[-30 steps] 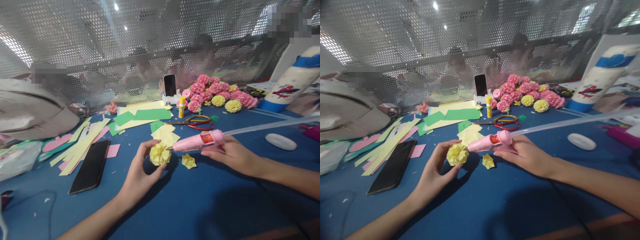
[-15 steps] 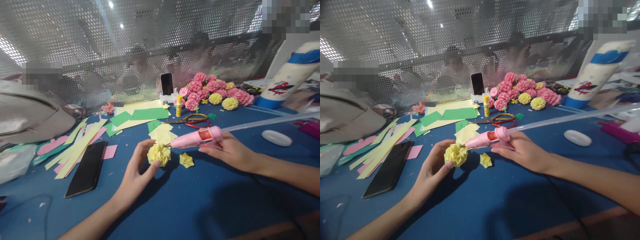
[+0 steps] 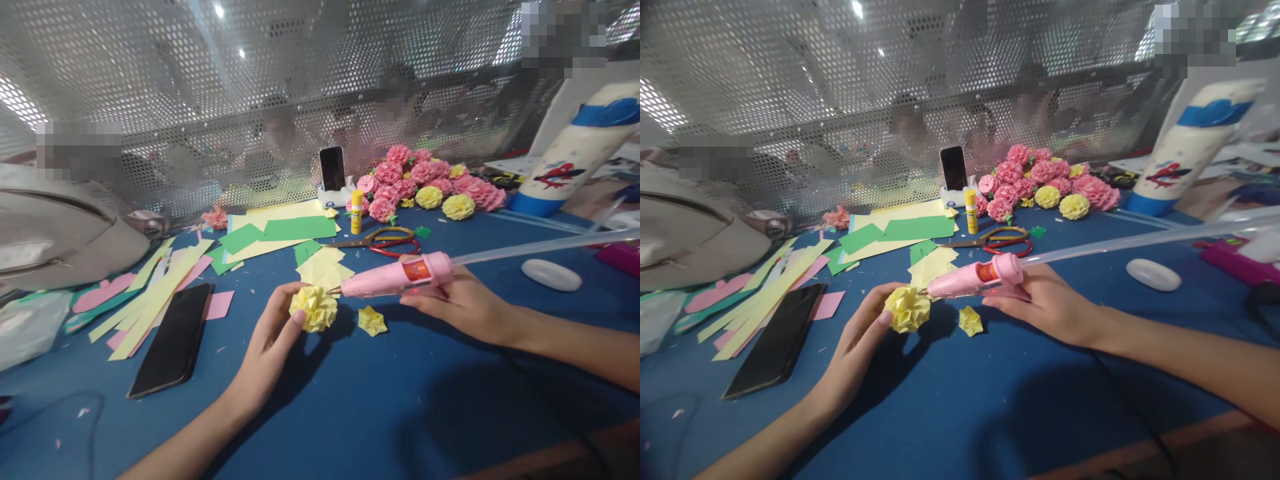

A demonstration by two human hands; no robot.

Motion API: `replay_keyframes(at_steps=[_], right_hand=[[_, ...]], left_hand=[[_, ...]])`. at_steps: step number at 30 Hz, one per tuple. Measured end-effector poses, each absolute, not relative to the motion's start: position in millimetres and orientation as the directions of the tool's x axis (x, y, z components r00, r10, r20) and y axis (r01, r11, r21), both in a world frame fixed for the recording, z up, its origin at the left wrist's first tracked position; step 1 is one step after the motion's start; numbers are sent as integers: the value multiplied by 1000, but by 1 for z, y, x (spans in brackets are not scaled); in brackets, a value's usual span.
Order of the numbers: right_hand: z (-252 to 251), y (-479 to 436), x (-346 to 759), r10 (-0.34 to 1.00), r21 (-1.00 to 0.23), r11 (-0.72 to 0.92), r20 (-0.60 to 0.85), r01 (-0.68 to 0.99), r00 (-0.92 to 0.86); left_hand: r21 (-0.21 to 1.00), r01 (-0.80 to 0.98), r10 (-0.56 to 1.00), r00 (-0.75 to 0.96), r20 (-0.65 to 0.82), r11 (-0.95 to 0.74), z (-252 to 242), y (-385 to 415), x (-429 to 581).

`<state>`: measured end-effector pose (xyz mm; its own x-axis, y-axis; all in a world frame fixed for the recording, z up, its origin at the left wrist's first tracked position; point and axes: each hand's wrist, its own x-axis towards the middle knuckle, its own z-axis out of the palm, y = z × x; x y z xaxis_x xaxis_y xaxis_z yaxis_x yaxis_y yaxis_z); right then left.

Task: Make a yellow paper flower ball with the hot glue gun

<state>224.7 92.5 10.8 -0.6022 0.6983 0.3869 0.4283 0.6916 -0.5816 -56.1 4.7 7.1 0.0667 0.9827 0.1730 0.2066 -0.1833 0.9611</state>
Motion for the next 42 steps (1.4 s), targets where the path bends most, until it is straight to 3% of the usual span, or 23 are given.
replay_keyframes(at_steps=[3, 15, 21, 31, 42], right_hand=[[13, 91, 224, 708, -574, 678, 341, 460, -618], [14, 89, 223, 685, -612, 701, 436, 365, -584], [10, 90, 224, 697, -647, 669, 377, 364, -610], [10, 88, 225, 688, -550, 704, 372, 449, -623], [16, 83, 225, 629, -505, 752, 355, 425, -691]], left_hand=[[961, 214, 984, 61, 166, -176, 7, 5, -56], [973, 189, 988, 97, 117, -134, 2, 5, -61], [987, 134, 989, 134, 67, -85, 1, 6, -61], [990, 111, 986, 154, 68, -86, 0, 6, -62], [979, 142, 981, 149, 127, -148, 2, 4, -59]])
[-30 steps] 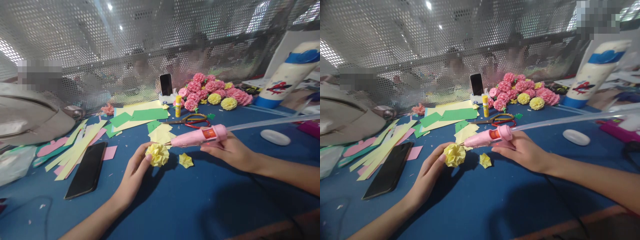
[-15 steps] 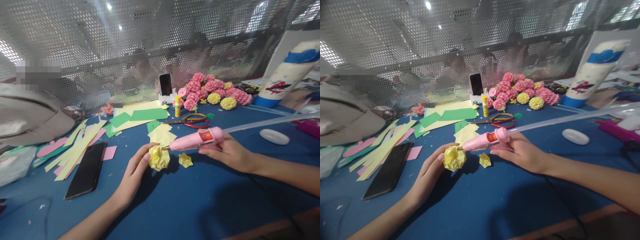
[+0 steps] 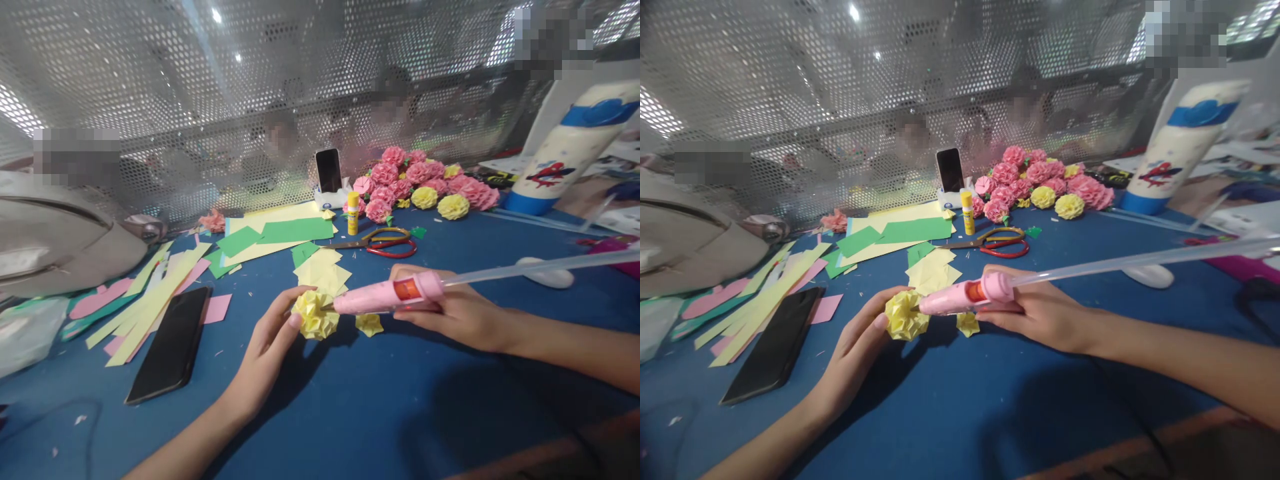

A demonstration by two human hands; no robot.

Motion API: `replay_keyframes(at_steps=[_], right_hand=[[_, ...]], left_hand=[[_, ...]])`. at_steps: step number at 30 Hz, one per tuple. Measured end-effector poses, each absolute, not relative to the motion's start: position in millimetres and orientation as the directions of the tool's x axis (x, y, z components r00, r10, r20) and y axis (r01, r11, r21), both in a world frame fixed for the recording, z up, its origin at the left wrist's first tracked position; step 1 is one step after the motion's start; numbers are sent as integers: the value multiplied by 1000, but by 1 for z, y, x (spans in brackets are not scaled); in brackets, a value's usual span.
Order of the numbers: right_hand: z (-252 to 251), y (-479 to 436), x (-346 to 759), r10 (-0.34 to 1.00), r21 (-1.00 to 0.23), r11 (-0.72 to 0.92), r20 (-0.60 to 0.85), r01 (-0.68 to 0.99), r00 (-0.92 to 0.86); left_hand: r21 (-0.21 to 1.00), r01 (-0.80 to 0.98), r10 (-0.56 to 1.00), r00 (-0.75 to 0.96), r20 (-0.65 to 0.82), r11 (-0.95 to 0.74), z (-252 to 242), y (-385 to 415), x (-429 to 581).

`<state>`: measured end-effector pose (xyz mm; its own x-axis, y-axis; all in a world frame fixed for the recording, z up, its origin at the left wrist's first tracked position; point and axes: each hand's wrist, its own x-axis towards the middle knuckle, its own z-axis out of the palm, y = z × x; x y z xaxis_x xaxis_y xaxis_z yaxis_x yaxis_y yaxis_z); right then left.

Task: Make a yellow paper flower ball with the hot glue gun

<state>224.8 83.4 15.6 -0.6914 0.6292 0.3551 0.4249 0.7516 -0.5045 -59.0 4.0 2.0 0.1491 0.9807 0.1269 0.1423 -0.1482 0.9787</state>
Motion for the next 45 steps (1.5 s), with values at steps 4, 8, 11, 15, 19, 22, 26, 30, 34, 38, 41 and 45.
replay_keyframes(at_steps=[4, 8, 11, 15, 19, 22, 26, 30, 34, 38, 41, 45], right_hand=[[19, 84, 224, 625, -515, 755, 377, 407, -683], [18, 86, 225, 639, -531, 751, 434, 393, -635], [14, 87, 228, 652, -532, 747, 468, 398, -597], [12, 86, 230, 681, -573, 719, 468, 394, -563], [17, 85, 228, 628, -558, 766, 543, 319, -557], [23, 83, 225, 556, -545, 802, 531, 244, -640], [28, 80, 223, 494, -550, 812, 466, 197, -734], [28, 79, 224, 485, -564, 802, 424, 195, -765], [26, 79, 224, 477, -539, 814, 411, 215, -777], [25, 80, 224, 484, -532, 817, 418, 224, -769], [25, 80, 225, 493, -522, 819, 423, 240, -761], [25, 81, 226, 487, -508, 829, 455, 232, -745]], left_hand=[[979, 144, 982, 143, 124, -144, 2, 4, -58], [985, 126, 985, 139, 97, -115, 1, 4, -60], [994, 75, 987, 145, 64, -75, 0, 6, -60], [997, -63, 984, 171, 45, -35, -1, 7, -57], [994, -106, 975, 219, 19, 5, 3, 6, -54], [999, -53, 970, 244, 5, 8, 5, 5, -55], [997, 16, 978, 196, 65, -69, 0, 6, -57], [994, 31, 979, 179, 101, -109, -3, 6, -58], [993, 28, 979, 171, 112, -119, -3, 6, -58], [991, 29, 977, 176, 121, -128, -5, 6, -59], [989, 22, 974, 180, 137, -143, -6, 6, -59], [987, 22, 970, 191, 149, -156, -6, 7, -60]])
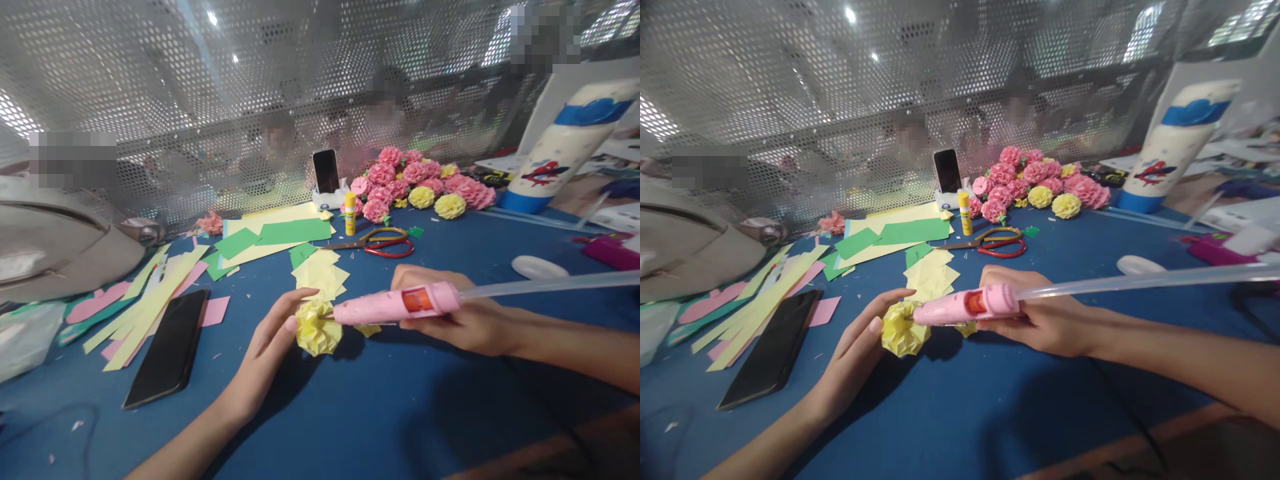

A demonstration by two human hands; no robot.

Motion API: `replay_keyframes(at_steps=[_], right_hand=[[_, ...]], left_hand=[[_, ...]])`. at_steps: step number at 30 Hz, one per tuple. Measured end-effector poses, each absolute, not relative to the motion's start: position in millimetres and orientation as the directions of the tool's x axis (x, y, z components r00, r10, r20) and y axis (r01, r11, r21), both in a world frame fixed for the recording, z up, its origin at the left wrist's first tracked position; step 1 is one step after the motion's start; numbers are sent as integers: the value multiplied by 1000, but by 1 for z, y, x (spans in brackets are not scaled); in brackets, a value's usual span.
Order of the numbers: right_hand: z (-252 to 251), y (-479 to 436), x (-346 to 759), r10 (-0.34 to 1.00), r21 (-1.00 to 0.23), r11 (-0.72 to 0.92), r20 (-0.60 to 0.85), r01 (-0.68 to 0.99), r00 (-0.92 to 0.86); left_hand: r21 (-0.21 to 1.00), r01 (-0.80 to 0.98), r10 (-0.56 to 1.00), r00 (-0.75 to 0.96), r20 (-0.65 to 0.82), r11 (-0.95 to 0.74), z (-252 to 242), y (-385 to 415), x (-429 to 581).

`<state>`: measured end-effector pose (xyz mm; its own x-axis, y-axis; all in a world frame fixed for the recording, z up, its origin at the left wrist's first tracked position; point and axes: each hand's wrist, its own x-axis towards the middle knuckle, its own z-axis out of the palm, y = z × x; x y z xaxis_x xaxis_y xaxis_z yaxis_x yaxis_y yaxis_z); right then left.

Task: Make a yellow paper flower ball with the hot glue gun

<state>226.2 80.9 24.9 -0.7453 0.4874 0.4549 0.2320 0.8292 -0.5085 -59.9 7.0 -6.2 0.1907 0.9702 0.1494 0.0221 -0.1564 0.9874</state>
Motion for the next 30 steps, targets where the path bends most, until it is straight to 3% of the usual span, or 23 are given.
replay_keyframes(at_steps=[7, 13, 21, 30], right_hand=[[27, 82, 225, 471, -440, 865, 542, 242, -696], [25, 85, 227, 469, -469, 861, 577, 199, -669], [24, 86, 226, 427, -491, 866, 627, 95, -651], [23, 88, 225, 427, -498, 863, 629, 85, -649]], left_hand=[[990, 6, 974, 177, 139, -142, -7, 7, -61], [992, 12, 967, 227, 119, -125, -5, 6, -62], [970, -107, 941, 242, 239, -219, 2, 7, -54], [942, -107, 943, 72, 326, -317, -1, 12, -53]])
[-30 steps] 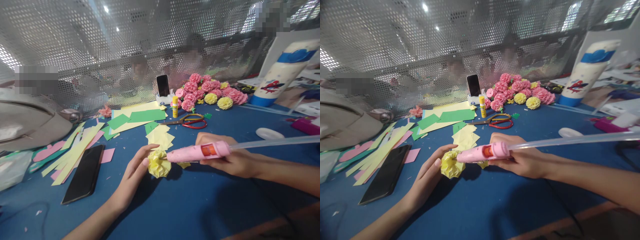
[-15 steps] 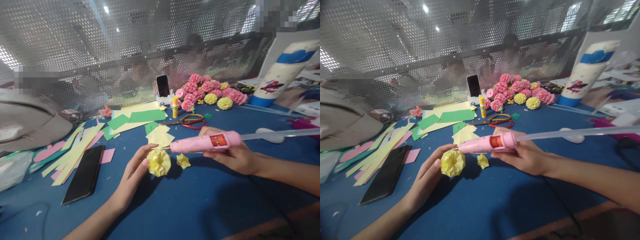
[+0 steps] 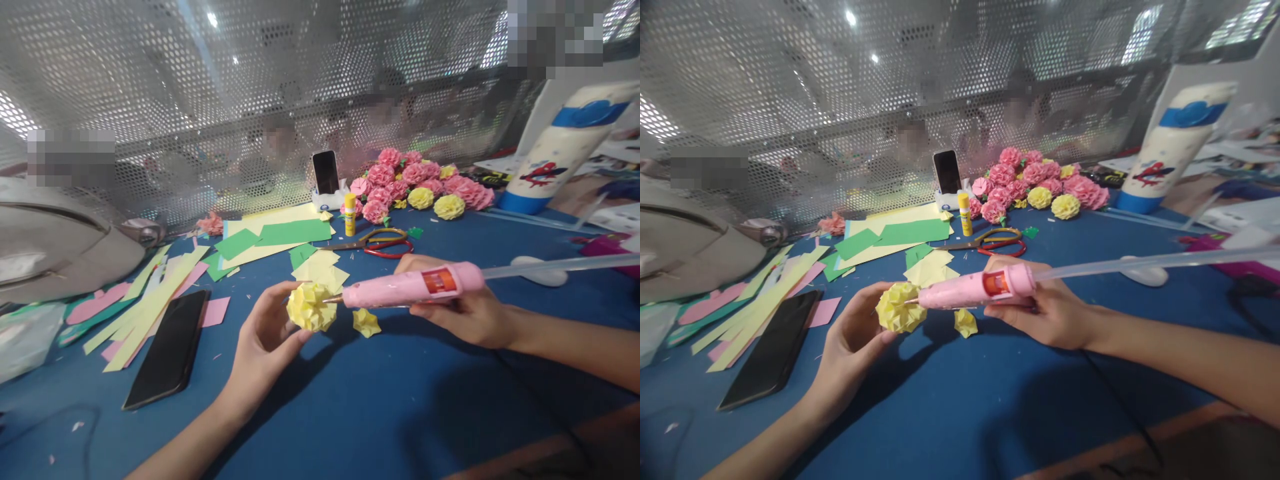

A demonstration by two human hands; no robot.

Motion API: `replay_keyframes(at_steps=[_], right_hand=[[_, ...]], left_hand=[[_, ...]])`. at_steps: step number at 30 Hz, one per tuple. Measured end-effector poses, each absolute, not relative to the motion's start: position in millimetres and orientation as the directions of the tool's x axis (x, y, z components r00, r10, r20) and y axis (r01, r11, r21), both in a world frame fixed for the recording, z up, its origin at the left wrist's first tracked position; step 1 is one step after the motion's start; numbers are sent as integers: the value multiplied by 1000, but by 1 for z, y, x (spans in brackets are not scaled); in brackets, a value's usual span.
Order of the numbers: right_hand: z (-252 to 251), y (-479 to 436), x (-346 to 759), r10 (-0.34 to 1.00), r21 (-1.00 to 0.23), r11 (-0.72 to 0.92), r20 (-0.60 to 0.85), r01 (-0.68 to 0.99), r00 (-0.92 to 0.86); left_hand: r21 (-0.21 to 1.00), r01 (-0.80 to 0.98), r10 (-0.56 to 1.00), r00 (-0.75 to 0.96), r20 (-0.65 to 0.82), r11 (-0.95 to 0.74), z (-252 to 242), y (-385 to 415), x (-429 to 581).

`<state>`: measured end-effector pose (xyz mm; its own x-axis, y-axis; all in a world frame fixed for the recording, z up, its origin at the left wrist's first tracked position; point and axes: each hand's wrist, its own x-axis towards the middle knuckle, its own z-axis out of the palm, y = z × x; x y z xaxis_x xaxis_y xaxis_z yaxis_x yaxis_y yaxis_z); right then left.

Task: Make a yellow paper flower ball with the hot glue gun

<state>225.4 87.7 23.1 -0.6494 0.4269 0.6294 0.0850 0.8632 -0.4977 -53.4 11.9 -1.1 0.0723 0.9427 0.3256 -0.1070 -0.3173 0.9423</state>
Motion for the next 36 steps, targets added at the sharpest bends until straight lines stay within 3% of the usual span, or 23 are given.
replay_keyframes(at_steps=[6, 18, 36], right_hand=[[23, 87, 226, 436, -510, 855, 601, 99, -670], [20, 82, 226, 487, -606, 788, 503, 111, -714], [22, 85, 227, 510, -544, 828, 625, 138, -591]], left_hand=[[935, -82, 937, 15, 348, -346, -4, 12, -55], [916, -122, 913, 104, 395, -383, -2, 14, -54], [918, -41, 918, 13, 396, -395, -1, 13, -54]])
